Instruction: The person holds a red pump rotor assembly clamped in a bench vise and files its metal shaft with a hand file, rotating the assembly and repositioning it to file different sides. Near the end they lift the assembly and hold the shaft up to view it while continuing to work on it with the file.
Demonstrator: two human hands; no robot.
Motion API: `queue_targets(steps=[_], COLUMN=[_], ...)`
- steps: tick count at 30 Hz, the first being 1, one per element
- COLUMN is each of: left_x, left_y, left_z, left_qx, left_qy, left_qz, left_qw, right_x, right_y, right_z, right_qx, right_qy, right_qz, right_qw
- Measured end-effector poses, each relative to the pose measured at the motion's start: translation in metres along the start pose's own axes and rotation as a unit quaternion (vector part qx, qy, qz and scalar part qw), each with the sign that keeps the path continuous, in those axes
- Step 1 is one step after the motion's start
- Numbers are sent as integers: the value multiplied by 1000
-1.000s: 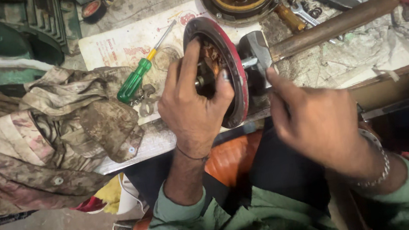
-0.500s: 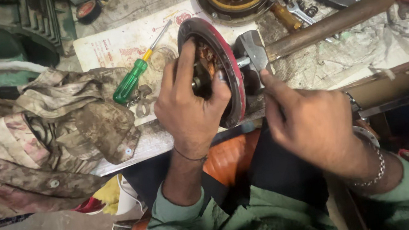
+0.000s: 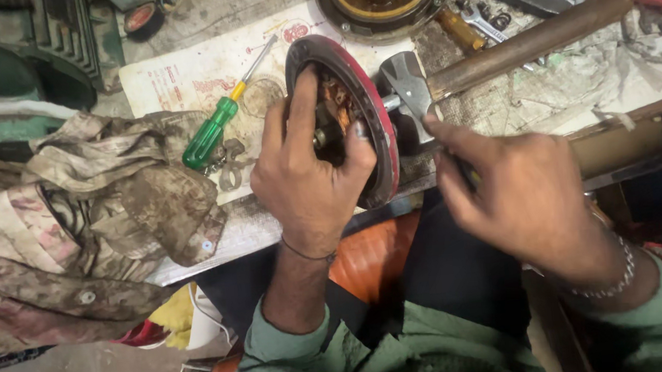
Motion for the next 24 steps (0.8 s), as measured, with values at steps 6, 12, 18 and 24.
queue_targets(steps=[6,12,18,24], left_x=[0,-3,-1,9], left_y=[0,-5,-5,2], left_z=[0,-6,-6,0], left_qx=[-30,-48,-28,-89], left_qy=[-9,11,8,-7], left_qz=[0,2,-8,-29], left_qw=[1000,999,1000,996], right_x=[1,-14,-7,-7], right_y=[3,0,-18,-19], right_z=[-1,2,-1,0], right_qx=[-6,21,-16,6], right_qy=[0,17,24,31], right_qz=[26,43,62,64], right_qw=[1000,999,998,997])
Point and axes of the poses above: each hand's wrist, its own x-axis towards the middle knuckle, its own y-axis out of the back of the hand, z = x × y, the point moved 10 cm from there along x, towards the middle knuckle, and after that the axes turned 15 degrees about -y, right-handed, at the moved point
